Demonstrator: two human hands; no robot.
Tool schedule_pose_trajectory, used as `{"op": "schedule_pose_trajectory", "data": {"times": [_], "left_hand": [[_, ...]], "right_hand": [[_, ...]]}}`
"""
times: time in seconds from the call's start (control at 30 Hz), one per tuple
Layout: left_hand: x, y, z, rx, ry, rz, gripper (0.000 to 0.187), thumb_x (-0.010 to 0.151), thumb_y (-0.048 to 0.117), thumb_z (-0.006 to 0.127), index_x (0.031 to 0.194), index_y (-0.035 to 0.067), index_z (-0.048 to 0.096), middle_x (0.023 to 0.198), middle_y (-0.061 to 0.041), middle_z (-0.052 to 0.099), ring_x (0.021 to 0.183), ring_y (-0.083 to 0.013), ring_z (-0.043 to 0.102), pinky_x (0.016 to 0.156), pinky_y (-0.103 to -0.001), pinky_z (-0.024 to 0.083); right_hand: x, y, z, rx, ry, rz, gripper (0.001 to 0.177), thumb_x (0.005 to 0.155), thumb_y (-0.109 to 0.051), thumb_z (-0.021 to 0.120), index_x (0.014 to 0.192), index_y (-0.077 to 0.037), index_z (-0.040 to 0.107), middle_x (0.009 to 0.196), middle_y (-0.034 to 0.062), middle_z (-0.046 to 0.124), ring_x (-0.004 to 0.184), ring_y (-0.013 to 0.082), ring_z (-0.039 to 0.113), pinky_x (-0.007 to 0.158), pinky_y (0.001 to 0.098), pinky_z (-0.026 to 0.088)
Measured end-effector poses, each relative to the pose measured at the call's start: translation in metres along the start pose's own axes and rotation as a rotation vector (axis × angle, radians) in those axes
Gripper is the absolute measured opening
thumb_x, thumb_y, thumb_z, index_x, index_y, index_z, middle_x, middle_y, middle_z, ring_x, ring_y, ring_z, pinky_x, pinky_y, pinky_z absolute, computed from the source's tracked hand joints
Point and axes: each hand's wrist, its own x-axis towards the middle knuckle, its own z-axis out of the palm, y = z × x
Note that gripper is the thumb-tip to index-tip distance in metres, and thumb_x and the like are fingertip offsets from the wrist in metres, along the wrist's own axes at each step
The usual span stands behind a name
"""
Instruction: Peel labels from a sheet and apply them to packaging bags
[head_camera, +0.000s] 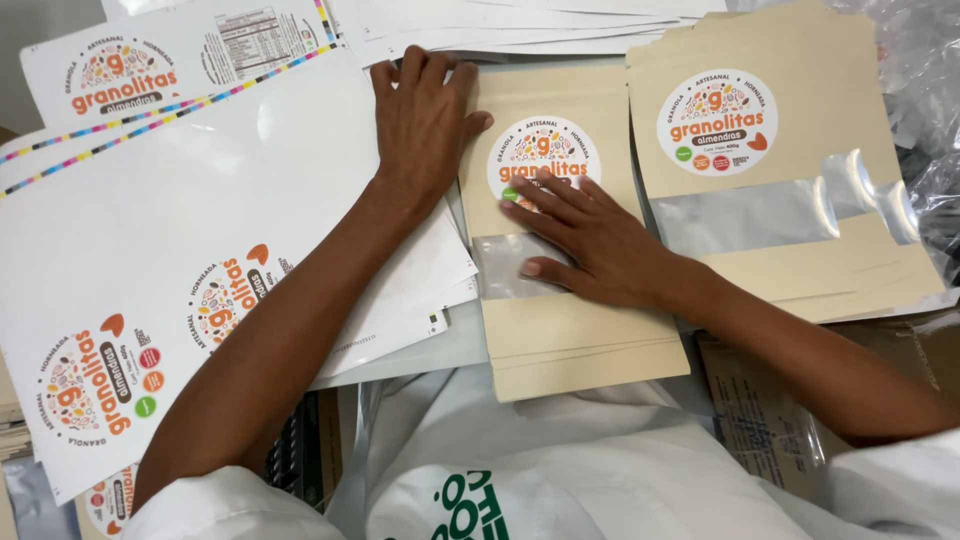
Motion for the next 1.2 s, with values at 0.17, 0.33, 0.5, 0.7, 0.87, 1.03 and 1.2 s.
{"op": "schedule_pose_trajectory", "data": {"times": [0.17,0.33,0.5,0.7,0.87,1.03,1.2], "left_hand": [[0.015,-0.015,-0.045,-0.763,-0.121,-0.108,0.026,0.087,0.016,0.082,0.102,0.016,0.061,0.092,0.0,0.065,0.086,-0.0205,0.055,0.08,-0.036,0.037],[0.016,-0.018,-0.084,-1.353,-0.116,-0.283,0.024,0.098,0.01,0.083,0.107,0.01,0.062,0.069,0.007,0.039,0.066,-0.0027,0.038,0.064,-0.018,0.041],[-0.015,-0.028,-0.088,-0.805,-0.197,-0.032,0.039,0.102,0.034,0.07,0.126,0.007,0.058,0.116,-0.01,0.075,0.098,-0.0253,0.074,0.082,-0.039,0.055],[-0.05,-0.036,-0.097,-0.627,-0.346,0.134,0.038,0.109,0.043,0.044,0.114,0.017,0.072,0.125,-0.007,0.073,0.135,-0.032,0.057,0.106,-0.062,0.028],[-0.065,-0.024,-0.075,-0.671,-0.281,0.234,0.037,0.101,0.048,0.063,0.095,0.014,0.075,0.107,0.0,0.076,0.119,-0.0201,0.065,0.108,-0.057,0.029],[-0.07,-0.019,-0.085,-0.697,-0.223,0.217,0.026,0.096,0.041,0.079,0.084,0.018,0.075,0.091,-0.001,0.074,0.111,-0.0219,0.067,0.11,-0.058,0.033],[-0.061,-0.023,-0.079,-0.649,0.1,0.29,0.042,0.102,0.051,0.068,0.083,0.017,0.054,0.072,-0.001,0.052,0.081,-0.0224,0.058,0.095,-0.047,0.038]], "right_hand": [[-0.039,0.008,-0.019,0.185,0.322,0.159,0.054,0.1,-0.033,0.054,0.143,-0.002,0.042,0.146,0.0203,0.038,0.131,0.0364,0.037,0.102,0.0476,0.036],[-0.06,0.039,-0.014,0.649,0.597,0.6,0.016,0.103,-0.022,0.067,0.115,-0.011,0.064,0.11,0.003,0.059,0.099,0.0147,0.058,0.085,0.0292,0.048],[-0.114,0.129,-0.037,0.719,0.826,0.848,0.026,0.113,-0.028,0.074,0.108,-0.026,0.049,0.094,-0.0107,0.041,0.079,0.0033,0.036,0.067,0.0222,0.029],[-0.144,0.161,-0.041,0.058,0.79,0.443,0.042,0.115,0.006,0.068,0.149,0.015,0.046,0.123,0.032,0.049,0.107,0.0397,0.049,0.086,0.0468,0.043],[-0.049,0.064,-0.039,0.32,0.549,0.454,0.027,0.108,-0.017,0.07,0.131,-0.005,0.065,0.132,0.0168,0.053,0.114,0.0284,0.057,0.08,0.0385,0.056],[0.001,-0.002,-0.035,0.408,0.474,0.223,0.031,0.099,-0.009,0.076,0.129,-0.005,0.07,0.116,0.0228,0.057,0.112,0.0432,0.063,0.088,0.0482,0.055],[0.018,-0.026,-0.037,0.718,0.338,0.162,0.041,0.088,0.001,0.076,0.128,0.0,0.066,0.111,0.0163,0.059,0.107,0.0273,0.062,0.086,0.0357,0.054]]}}
